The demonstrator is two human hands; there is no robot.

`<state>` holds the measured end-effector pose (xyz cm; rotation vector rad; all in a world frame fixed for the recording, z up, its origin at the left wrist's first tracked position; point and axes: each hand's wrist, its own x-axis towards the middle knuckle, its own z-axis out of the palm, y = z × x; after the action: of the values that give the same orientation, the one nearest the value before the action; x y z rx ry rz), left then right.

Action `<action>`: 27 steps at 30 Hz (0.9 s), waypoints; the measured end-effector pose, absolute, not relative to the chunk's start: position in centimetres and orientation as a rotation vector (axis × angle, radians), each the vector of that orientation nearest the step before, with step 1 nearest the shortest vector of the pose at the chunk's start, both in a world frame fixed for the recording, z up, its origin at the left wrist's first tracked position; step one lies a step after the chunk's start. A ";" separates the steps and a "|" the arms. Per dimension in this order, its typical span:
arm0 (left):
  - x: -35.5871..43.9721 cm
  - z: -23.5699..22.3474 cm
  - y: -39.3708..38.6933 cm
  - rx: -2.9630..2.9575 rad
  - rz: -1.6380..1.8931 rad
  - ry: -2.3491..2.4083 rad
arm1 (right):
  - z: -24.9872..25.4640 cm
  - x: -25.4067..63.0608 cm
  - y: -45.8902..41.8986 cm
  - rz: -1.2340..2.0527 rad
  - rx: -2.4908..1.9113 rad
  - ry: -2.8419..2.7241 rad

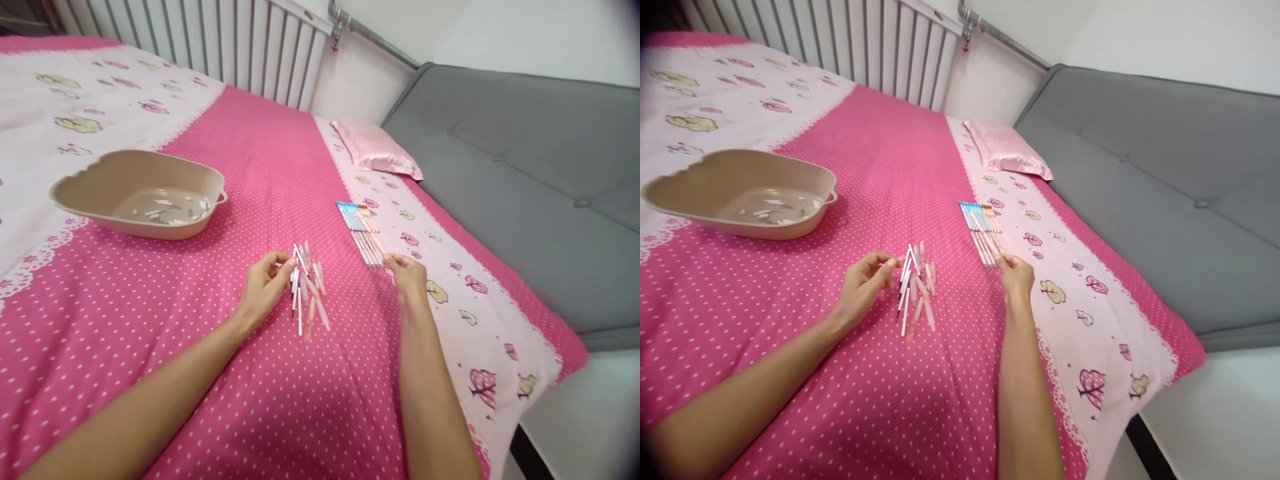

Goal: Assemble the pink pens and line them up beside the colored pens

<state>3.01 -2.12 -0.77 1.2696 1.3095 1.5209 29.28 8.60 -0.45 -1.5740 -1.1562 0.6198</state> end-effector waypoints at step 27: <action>2.7 -0.5 -1.8 1.228 1.400 1.477 | -8.2 37.6 15.0 0.266 -1.947 -1.061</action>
<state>2.66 -1.79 -0.49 1.2285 1.4774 1.4002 37.61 14.99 -8.22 -1.9474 -1.0612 0.2662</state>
